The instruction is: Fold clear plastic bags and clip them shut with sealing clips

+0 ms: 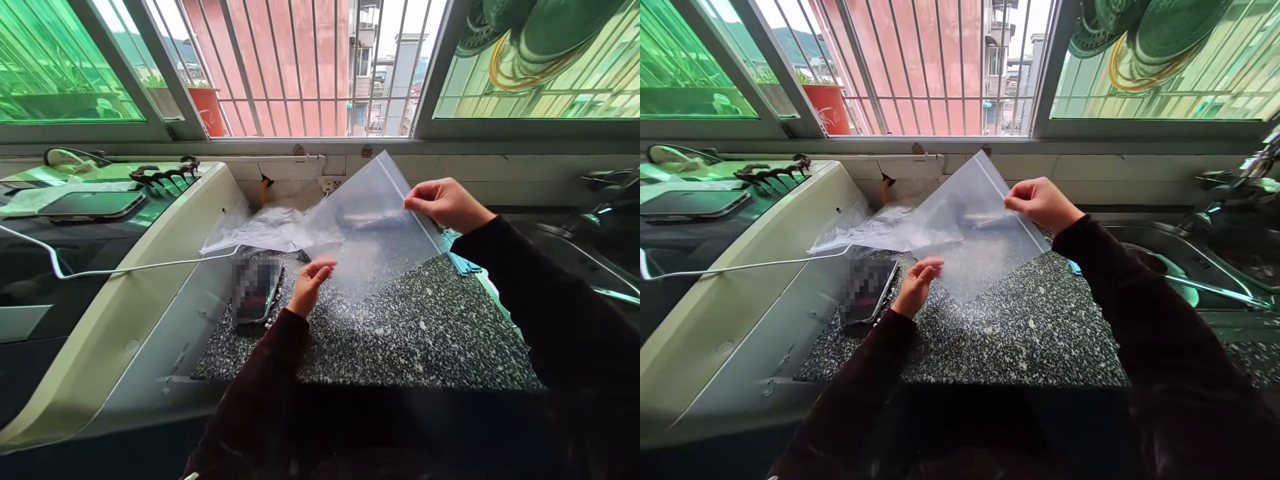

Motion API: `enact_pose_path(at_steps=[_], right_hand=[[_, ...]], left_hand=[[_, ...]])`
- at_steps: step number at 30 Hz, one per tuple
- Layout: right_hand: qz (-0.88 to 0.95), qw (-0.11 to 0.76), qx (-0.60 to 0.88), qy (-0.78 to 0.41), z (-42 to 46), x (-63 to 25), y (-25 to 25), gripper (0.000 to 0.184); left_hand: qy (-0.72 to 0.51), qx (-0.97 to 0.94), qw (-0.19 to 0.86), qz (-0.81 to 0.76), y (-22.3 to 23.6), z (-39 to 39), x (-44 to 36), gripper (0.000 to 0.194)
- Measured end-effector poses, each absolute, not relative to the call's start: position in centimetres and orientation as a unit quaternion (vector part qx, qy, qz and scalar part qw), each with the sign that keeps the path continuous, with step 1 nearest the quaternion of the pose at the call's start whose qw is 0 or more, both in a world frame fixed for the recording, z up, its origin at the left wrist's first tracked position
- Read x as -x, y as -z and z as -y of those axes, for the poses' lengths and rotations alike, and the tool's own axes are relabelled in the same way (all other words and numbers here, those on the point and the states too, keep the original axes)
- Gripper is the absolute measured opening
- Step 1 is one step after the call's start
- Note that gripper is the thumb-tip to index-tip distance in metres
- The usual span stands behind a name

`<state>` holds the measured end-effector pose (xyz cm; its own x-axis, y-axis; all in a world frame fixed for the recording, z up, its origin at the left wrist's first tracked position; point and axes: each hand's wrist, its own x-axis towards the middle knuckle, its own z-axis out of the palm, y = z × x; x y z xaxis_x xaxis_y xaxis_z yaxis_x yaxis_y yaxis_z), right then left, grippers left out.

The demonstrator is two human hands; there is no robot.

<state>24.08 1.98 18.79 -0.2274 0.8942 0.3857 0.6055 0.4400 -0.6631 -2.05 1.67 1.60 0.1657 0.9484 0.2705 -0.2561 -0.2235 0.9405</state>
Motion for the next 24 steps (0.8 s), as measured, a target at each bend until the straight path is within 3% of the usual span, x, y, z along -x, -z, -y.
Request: enact_pose_path(at_steps=[3, 15, 24], right_hand=[[0.748, 0.370, 0.506, -0.220, -2.2, -24.4, -17.7, 0.028], [0.708, 0.327, 0.543, -0.312, -1.6, -25.6, -12.7, 0.042], [0.622, 0.466, 0.560, -0.287, 0.2, -25.9, -9.2, 0.042]], left_hand=[[-0.575, -0.534, 0.520, -0.337, -1.8, -1.8, 2.0, 0.033], [-0.594, -0.432, 0.565, -0.375, -2.6, -2.2, 2.1, 0.040], [-0.563, -0.467, 0.535, -0.423, -1.6, -2.7, 2.2, 0.040]])
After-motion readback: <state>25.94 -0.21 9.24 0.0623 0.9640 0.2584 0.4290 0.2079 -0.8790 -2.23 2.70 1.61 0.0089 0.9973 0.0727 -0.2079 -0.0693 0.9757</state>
